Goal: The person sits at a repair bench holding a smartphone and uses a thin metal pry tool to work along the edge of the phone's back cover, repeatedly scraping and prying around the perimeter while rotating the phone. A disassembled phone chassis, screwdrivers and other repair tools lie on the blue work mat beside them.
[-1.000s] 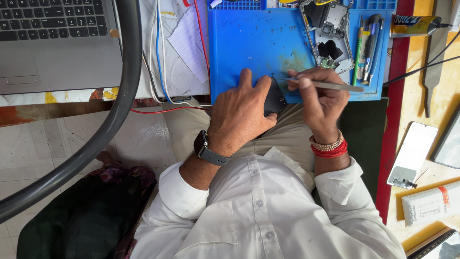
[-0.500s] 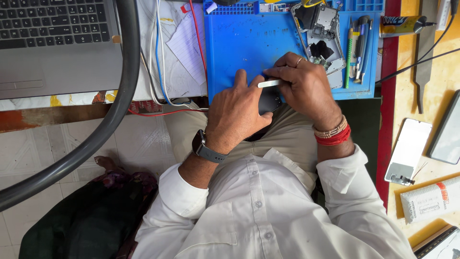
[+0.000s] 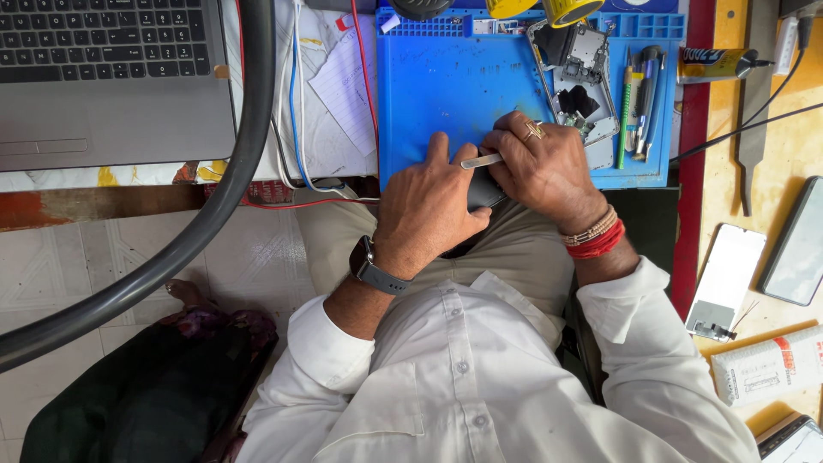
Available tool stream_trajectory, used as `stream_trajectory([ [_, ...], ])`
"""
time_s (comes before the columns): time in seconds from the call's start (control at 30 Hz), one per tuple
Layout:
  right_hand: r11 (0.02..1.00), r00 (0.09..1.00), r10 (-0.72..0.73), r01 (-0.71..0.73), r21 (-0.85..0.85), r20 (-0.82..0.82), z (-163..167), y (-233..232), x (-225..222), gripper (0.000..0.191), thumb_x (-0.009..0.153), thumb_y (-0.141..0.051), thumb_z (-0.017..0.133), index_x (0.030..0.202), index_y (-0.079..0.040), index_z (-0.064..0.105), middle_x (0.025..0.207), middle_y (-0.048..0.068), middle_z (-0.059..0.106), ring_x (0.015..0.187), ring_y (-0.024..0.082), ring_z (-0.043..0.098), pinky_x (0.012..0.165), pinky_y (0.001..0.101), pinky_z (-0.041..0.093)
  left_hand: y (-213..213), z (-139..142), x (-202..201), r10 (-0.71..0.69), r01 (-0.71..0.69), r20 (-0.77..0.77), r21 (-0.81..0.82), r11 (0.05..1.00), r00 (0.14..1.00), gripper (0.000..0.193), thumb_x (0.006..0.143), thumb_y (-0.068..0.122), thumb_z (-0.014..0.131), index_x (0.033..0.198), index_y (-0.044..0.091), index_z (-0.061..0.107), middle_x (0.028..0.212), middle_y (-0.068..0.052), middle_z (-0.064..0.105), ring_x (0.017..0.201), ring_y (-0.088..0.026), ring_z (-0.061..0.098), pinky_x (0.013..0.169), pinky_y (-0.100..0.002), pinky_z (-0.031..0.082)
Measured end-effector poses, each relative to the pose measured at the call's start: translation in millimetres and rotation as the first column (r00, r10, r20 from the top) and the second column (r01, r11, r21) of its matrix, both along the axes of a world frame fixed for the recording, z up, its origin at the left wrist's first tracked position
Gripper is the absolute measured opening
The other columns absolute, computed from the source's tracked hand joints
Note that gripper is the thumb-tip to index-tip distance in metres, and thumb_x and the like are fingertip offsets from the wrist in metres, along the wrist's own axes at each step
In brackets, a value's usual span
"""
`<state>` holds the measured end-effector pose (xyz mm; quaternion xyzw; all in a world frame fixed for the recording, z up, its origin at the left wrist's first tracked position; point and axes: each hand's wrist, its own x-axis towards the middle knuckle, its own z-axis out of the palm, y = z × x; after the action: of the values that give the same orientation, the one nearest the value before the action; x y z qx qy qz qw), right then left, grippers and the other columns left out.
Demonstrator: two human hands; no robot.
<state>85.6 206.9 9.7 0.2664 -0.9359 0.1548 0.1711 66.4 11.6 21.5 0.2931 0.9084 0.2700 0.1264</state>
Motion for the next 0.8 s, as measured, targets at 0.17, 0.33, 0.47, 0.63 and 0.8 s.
stream_trajectory([
  [0.17,0.988,0.997,-0.057,0.064,-0.139,0.059,-7.2,-2.6,5.3,0.02,0.085,0.0,0.077,0.101,-0.002,0.065,0.102,0.01,0.066,0.077,0.026,0.068,0.062,0.0379,0.053,-0.1,-1.4,-0.1,-0.003,0.003,-0.003,0.013,1.0,1.0,0.062,0.068,0.037,0.092,0.11,0.003,0.062,0.102,-0.018,0.057,0.065,-0.034,0.07,0.053,-0.045,0.058],
  [0.33,0.921,0.99,-0.082,0.118,-0.372,0.112,2.0,0.1,17.5,0.012,0.093,0.006,0.066,0.101,-0.001,0.06,0.1,0.011,0.062,0.078,0.027,0.063,0.067,0.0368,0.05,-0.7,-1.4,-0.3,-0.004,0.005,-0.019,0.019,1.0,1.0,0.06,0.068,0.038,0.092,0.106,0.003,0.062,0.102,-0.018,0.057,0.066,-0.034,0.07,0.053,-0.045,0.057],
  [0.47,0.78,0.985,-0.033,0.131,-0.612,0.168,14.7,1.7,42.6,0.012,0.098,0.008,0.053,0.09,-0.001,0.052,0.087,0.009,0.057,0.068,0.025,0.054,0.064,0.0347,0.042,-0.9,0.7,-2.2,-0.016,0.016,0.023,0.011,1.0,1.0,0.065,0.067,0.037,0.092,0.111,0.002,0.06,0.104,-0.019,0.057,0.069,-0.036,0.07,0.054,-0.046,0.057],
  [0.63,0.891,0.926,0.062,0.117,-0.439,0.373,25.9,6.0,69.8,0.016,0.087,-0.003,0.076,0.081,-0.001,0.061,0.072,0.01,0.055,0.062,0.026,0.053,0.06,0.0367,0.041,-1.4,3.7,-5.6,-0.043,0.047,0.074,-0.047,0.998,0.996,0.071,0.067,0.037,0.092,0.118,0.003,0.057,0.108,-0.02,0.056,0.073,-0.039,0.07,0.058,-0.048,0.058],
  [0.8,0.867,0.872,-0.233,0.387,-0.314,0.429,24.8,2.4,71.6,0.017,0.083,-0.012,0.089,0.089,-0.008,0.075,0.079,0.008,0.072,0.065,0.022,0.068,0.06,0.0316,0.051,-0.5,6.1,-5.8,-0.055,0.059,0.063,-0.066,0.996,0.997,0.071,0.066,0.038,0.092,0.119,0.003,0.058,0.109,-0.02,0.056,0.073,-0.039,0.069,0.058,-0.049,0.058],
])
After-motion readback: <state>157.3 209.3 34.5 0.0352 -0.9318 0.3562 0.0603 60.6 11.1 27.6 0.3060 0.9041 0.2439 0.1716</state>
